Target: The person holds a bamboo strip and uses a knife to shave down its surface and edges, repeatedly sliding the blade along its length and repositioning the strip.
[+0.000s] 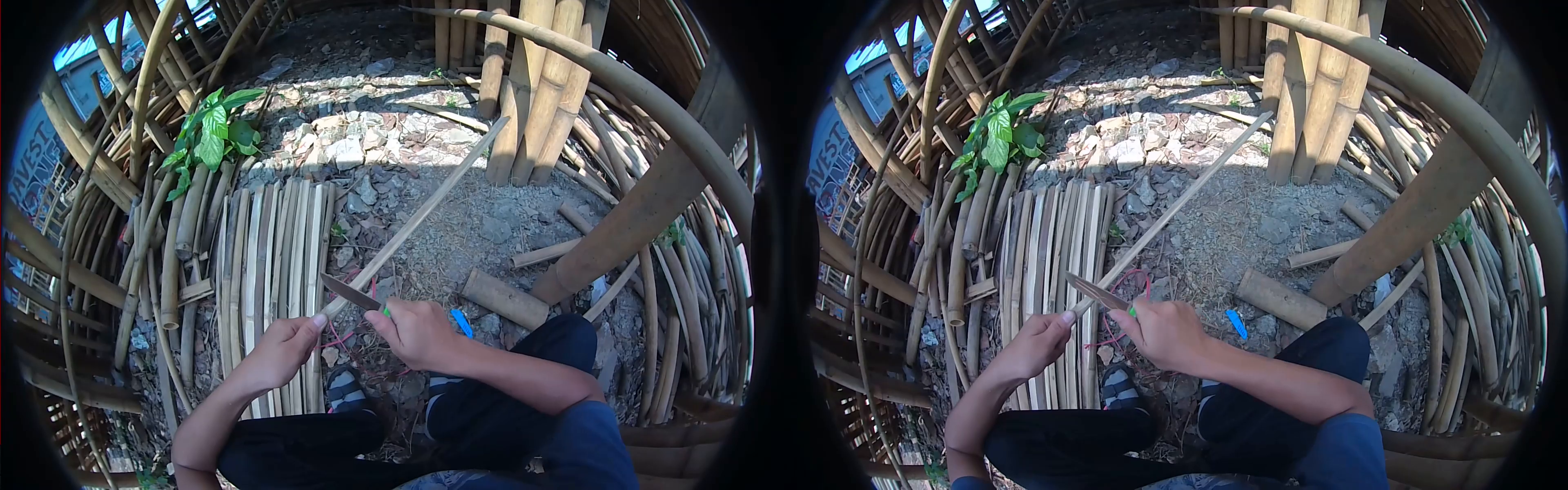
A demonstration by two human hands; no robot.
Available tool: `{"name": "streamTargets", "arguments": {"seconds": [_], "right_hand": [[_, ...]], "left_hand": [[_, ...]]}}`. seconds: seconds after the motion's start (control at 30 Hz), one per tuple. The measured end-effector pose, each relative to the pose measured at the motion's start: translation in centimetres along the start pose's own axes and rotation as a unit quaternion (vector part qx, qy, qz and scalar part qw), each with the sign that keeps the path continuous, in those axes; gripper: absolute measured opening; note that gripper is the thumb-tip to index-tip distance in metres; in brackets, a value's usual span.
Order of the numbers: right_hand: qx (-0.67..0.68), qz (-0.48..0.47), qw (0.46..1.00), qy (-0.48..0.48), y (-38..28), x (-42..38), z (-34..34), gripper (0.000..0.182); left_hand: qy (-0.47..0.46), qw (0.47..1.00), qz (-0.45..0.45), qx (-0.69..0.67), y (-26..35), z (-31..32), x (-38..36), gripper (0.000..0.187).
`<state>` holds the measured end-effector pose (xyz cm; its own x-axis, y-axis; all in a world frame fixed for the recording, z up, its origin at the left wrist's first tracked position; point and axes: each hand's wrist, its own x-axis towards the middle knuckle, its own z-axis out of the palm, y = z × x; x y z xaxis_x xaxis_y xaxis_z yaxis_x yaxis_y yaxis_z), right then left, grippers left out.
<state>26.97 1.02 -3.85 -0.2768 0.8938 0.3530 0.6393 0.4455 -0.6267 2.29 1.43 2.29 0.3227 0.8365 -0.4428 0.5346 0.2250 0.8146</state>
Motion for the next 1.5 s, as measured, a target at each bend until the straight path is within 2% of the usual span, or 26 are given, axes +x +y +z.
{"name": "streamTargets", "arguments": {"seconds": [0.07,0.1,0.2,0.23,0.4,0.5,0.6,0.67,0.73,0.8,0.87,0.93,1.0,1.03,1.13,1.17,1.27,1.3,1.37,1.4,1.47,1.5], "right_hand": [[-0.026,-0.043,0.998,0.04,0.4,0.1,0.1,0.05],[-0.009,0.034,0.998,0.06,1.5,0.9,-0.7,0.051],[-0.052,0.077,0.995,0.044,3.7,2.3,-3.3,0.052],[-0.015,0.1,0.994,0.046,3.5,2.0,-2.6,0.053],[-0.001,0.022,1.0,0.002,1.3,0.3,-1.6,0.054],[-0.066,0.122,0.986,0.092,4.7,3.0,-4.5,0.055],[-0.016,0.13,0.986,0.106,6.2,3.1,-3.9,0.057],[-0.046,0.111,0.989,0.084,3.3,1.4,-3.0,0.057],[-0.046,0.033,0.998,0.009,2.1,0.1,-1.9,0.053],[-0.054,0.016,0.998,0.02,3.9,1.4,-3.6,0.052],[-0.101,0.071,0.99,0.067,5.6,3.3,-6.4,0.054],[-0.095,0.08,0.989,0.075,5.2,3.3,-5.3,0.054],[-0.025,0.12,0.987,0.105,4.4,3.0,-4.1,0.054],[-0.065,0.101,0.991,0.058,3.7,2.4,-3.8,0.059],[-0.093,0.063,0.992,0.054,3.4,2.2,-4.2,0.06],[-0.081,0.115,0.984,0.105,5.6,3.2,-5.1,0.059],[-0.09,0.173,0.975,0.105,7.7,4.3,-6.5,0.055],[-0.095,0.172,0.975,0.107,7.1,3.8,-6.4,0.055],[-0.099,0.087,0.991,0.035,4.9,2.2,-4.5,0.06],[-0.097,0.088,0.991,0.036,5.2,2.3,-4.6,0.06],[-0.11,0.119,0.986,0.039,6.1,2.6,-5.5,0.062],[-0.083,0.184,0.975,0.09,7.2,3.8,-7.4,0.064]], "left_hand": [[0.014,1.0,0.015,0.011,-0.1,0.2,-0.3,0.054],[0.03,0.999,0.033,0.021,-0.1,0.2,-0.4,0.055],[0.025,0.999,-0.011,0.031,-0.5,-0.3,-0.2,0.054],[0.022,0.999,-0.011,0.027,-0.1,-0.2,-0.1,0.054],[-0.001,1.0,-0.014,0.003,-0.2,0.2,-0.3,0.054],[0.017,1.0,-0.016,0.001,-0.2,-0.1,-0.6,0.055],[-0.003,0.999,-0.05,-0.004,-0.3,-0.6,-0.3,0.054],[-0.001,0.999,-0.049,0.005,0.2,-0.4,-0.3,0.054],[-0.015,0.998,-0.056,-0.022,0.0,-0.2,-0.4,0.053],[-0.013,0.998,-0.052,-0.023,-0.2,-0.3,-0.6,0.053],[0.005,1.0,-0.028,-0.007,-0.9,-0.6,-0.7,0.053],[0.005,0.999,-0.033,-0.016,-0.3,-0.5,-0.5,0.053],[0.005,0.999,-0.044,-0.015,0.2,-0.6,-0.6,0.053],[-0.003,0.999,-0.05,-0.016,0.1,-0.6,-0.7,0.053],[0.0,0.999,-0.041,-0.009,0.0,-0.3,-1.0,0.052],[0.008,1.0,-0.025,0.004,-0.1,-0.4,-1.2,0.052],[-0.008,0.998,-0.047,-0.031,-1.1,-0.5,-0.6,0.052],[-0.017,0.997,-0.068,-0.032,-1.0,-0.6,-0.5,0.052],[-0.019,0.998,-0.061,-0.028,-0.8,-0.5,-0.5,0.052],[-0.02,0.998,-0.058,-0.026,-0.8,-0.4,-0.6,0.052],[-0.017,0.998,-0.056,-0.025,-0.7,-0.3,-1.0,0.052],[-0.003,0.999,-0.046,-0.009,-0.8,-0.3,-1.3,0.053]]}}
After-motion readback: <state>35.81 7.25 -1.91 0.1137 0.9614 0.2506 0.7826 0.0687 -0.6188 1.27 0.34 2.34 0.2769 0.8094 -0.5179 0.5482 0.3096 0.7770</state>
